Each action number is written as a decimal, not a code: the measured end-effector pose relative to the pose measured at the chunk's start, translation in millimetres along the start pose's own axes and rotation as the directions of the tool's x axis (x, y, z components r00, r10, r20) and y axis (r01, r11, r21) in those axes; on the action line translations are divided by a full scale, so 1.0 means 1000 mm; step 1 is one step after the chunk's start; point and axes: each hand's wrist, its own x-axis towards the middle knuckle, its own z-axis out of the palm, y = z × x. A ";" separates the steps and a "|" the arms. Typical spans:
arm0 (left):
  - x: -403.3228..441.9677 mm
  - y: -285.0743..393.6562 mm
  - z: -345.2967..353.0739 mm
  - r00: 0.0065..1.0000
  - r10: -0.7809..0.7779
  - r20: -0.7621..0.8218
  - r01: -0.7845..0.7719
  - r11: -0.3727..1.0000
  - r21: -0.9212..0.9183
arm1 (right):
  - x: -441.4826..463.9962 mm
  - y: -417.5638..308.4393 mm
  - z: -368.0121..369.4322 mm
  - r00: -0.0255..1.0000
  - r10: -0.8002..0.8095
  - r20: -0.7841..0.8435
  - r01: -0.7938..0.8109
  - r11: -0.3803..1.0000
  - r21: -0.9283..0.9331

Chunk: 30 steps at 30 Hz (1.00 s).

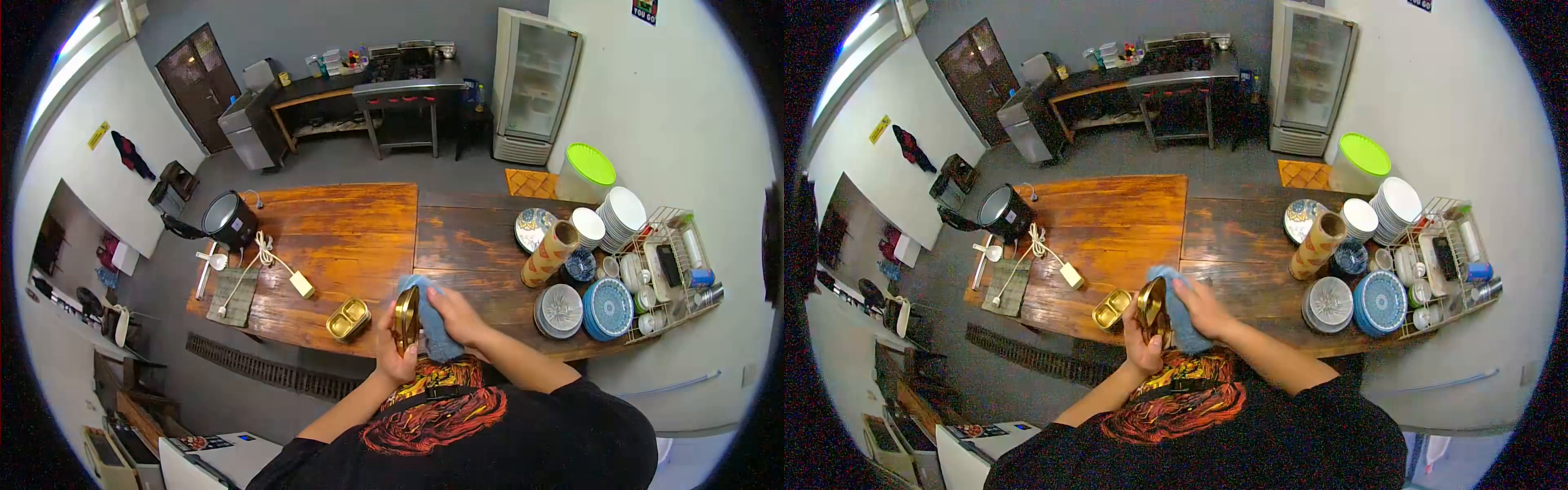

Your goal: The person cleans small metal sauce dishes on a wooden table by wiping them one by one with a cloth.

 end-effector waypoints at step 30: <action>0.024 0.018 -0.025 0.938 0.223 -0.265 -0.271 0.949 -0.161 | -0.030 0.008 0.059 0.972 0.072 0.224 -0.084 0.995 0.049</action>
